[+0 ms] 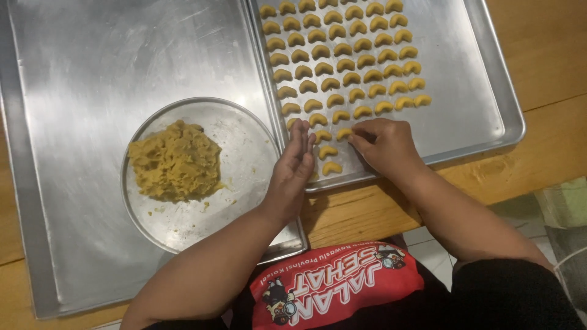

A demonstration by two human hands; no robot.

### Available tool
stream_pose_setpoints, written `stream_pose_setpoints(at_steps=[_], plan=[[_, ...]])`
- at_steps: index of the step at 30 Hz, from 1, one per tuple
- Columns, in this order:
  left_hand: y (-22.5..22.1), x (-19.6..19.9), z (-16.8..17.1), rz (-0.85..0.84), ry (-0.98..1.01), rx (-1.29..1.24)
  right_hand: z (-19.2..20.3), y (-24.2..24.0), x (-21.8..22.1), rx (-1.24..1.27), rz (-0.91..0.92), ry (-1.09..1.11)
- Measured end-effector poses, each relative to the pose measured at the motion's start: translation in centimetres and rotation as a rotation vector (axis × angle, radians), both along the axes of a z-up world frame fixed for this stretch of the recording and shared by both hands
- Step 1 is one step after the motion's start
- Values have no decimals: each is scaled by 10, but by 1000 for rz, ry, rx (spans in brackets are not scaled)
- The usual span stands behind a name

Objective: The person is manually shaping dough into crescent-shaped cookies by pinching off small pieces, rolling them into balls, and curving them before placing them on a baking tray.

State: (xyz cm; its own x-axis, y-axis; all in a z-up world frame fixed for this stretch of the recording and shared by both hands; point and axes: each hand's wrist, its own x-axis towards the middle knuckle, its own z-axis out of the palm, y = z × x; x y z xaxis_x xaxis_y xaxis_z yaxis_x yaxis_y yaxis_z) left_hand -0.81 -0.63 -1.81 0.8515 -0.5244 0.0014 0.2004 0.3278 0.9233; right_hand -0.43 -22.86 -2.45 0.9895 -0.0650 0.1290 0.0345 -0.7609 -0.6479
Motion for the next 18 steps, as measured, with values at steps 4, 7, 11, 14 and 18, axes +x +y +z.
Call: stream_pose_setpoints(at_steps=[4,7,11,14,18], plan=[[11,3,21,91,-51,-7,7,1,-7,31,48,-70],[27,6,44,168,-98,-38,3,8,-9,44,115,-168],[59,15,50,333,-31,-156,16,40,-7,90,259,-285],[91,27,51,466,-58,-125,19,71,0,91,405,-352],[124,45,34,719,-126,-60,16,122,15,59,604,-395]])
